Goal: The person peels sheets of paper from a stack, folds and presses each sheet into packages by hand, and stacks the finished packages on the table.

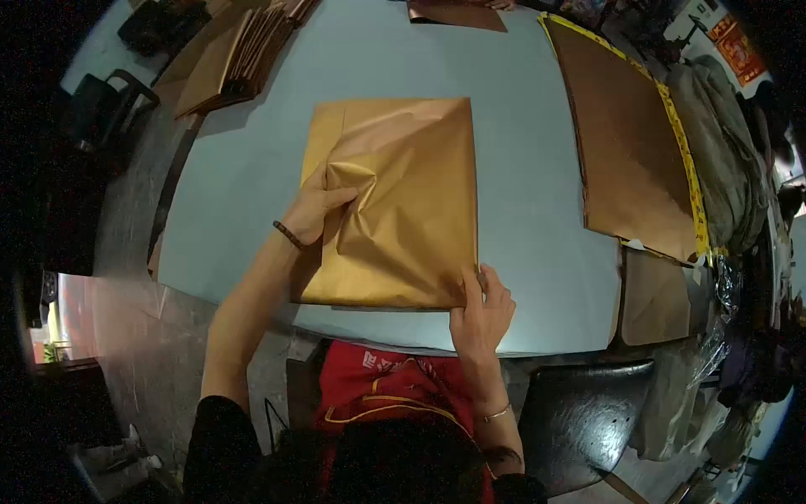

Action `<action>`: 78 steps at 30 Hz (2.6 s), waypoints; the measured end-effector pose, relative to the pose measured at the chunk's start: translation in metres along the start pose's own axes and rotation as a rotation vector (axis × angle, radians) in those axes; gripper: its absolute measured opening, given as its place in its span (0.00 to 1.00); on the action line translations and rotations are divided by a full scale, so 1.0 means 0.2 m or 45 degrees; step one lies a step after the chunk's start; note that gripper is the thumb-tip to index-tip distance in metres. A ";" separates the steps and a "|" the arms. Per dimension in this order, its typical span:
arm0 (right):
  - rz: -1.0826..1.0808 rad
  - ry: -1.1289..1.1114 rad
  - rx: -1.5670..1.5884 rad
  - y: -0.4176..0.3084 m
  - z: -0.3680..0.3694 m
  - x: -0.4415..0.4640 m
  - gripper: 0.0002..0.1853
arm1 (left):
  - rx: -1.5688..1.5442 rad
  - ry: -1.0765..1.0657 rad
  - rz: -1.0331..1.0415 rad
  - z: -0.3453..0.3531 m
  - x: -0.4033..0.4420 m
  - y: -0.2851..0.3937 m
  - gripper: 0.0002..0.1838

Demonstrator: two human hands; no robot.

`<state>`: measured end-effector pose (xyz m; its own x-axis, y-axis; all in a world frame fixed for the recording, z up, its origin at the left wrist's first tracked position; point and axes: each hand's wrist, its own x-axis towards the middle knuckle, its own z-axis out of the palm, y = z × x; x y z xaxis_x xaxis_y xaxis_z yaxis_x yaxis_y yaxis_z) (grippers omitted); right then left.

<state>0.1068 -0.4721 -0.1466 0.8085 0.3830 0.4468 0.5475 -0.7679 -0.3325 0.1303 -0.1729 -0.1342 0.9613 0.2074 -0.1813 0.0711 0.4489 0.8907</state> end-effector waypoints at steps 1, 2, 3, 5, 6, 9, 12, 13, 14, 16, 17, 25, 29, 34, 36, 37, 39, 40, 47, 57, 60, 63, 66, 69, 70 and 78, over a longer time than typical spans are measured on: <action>0.059 -0.073 0.014 0.01 0.00 0.00 0.26 | -0.001 0.006 0.003 -0.01 -0.02 -0.02 0.43; 0.053 -0.074 0.017 0.03 0.01 0.00 0.26 | 0.066 0.051 0.066 -0.02 -0.03 -0.03 0.44; 0.050 -0.088 0.077 0.06 0.02 0.00 0.28 | 0.134 0.096 0.128 -0.02 -0.05 -0.03 0.45; 0.039 -0.106 0.143 0.07 0.04 -0.01 0.29 | 0.149 0.100 0.149 -0.04 -0.07 -0.02 0.46; 0.065 -0.134 0.217 0.06 0.04 -0.01 0.29 | 0.165 0.095 0.167 -0.04 -0.08 0.00 0.47; 0.052 -0.229 0.168 0.02 -0.01 -0.01 0.28 | 0.435 0.250 0.184 -0.03 -0.11 0.05 0.47; -0.135 -0.244 0.032 0.03 0.00 -0.01 0.27 | 0.272 0.281 0.157 -0.10 -0.10 -0.01 0.46; -0.281 -0.195 0.018 0.03 0.01 -0.01 0.26 | 0.272 0.286 0.159 -0.13 -0.10 -0.03 0.46; -0.287 -0.196 0.022 0.04 0.02 -0.01 0.26 | 0.391 0.292 0.152 -0.17 -0.09 -0.04 0.46; -0.345 -0.334 0.042 0.03 0.00 0.01 0.27 | 0.505 0.305 0.144 -0.18 -0.11 -0.04 0.46; -0.354 -0.338 0.045 0.02 0.00 0.01 0.27 | 0.517 0.336 0.123 -0.18 -0.12 -0.04 0.46; -0.447 -0.455 0.202 0.02 -0.03 0.02 0.29 | 1.048 0.346 0.406 -0.08 -0.24 0.09 0.46; -0.485 -0.400 0.032 0.00 -0.13 -0.03 0.24 | 1.083 0.323 0.263 -0.11 -0.25 0.04 0.46; -0.510 -0.487 0.113 -0.12 -0.13 -0.10 0.22 | 0.969 0.216 0.086 -0.12 -0.26 0.06 0.49; -0.560 -0.572 0.240 -0.14 -0.12 -0.09 0.19 | 0.863 0.161 0.126 -0.13 -0.26 0.07 0.50; -0.593 -0.554 0.269 -0.14 -0.10 -0.10 0.16 | 0.917 0.179 0.137 -0.12 -0.27 0.09 0.49; -0.620 -0.559 0.307 -0.17 -0.07 -0.10 0.16 | 0.773 0.264 0.132 -0.11 -0.26 0.09 0.47; -0.663 -0.565 0.357 -0.19 -0.07 -0.11 0.15 | 0.772 0.254 0.130 -0.13 -0.24 0.08 0.47; -0.782 -0.537 0.717 -0.24 -0.03 -0.19 0.23 | 0.891 0.155 0.014 -0.18 -0.13 0.10 0.37; 0.067 -0.158 0.603 0.44 0.17 0.69 0.20 | 1.520 0.238 0.474 -0.13 -0.18 0.04 0.31; 0.396 -0.523 0.903 0.44 0.11 0.78 0.22 | 1.498 0.248 0.532 -0.17 -0.18 0.00 0.31; 0.415 -0.660 1.021 0.44 0.09 0.77 0.22 | 1.539 0.291 0.455 -0.16 -0.21 0.03 0.31; 0.423 -0.655 1.011 0.45 0.07 0.75 0.19 | 1.562 0.274 0.498 -0.20 -0.21 0.01 0.30; 0.436 -0.747 1.127 0.48 0.05 0.71 0.14 | 1.609 0.355 0.612 -0.19 -0.23 -0.01 0.29; 0.442 -0.686 1.180 0.48 0.06 0.70 0.12 | 1.608 0.365 0.611 -0.19 -0.23 -0.03 0.29; 0.422 -0.592 1.408 0.46 0.02 0.64 0.08 | 1.503 0.387 0.580 -0.19 -0.26 -0.02 0.28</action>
<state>0.2607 -0.4915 -0.1237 0.8185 0.5720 -0.0534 0.0083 -0.1047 -0.9945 0.0701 -0.1531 -0.1441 0.8736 0.3949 0.2844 0.0958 -0.7124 0.6952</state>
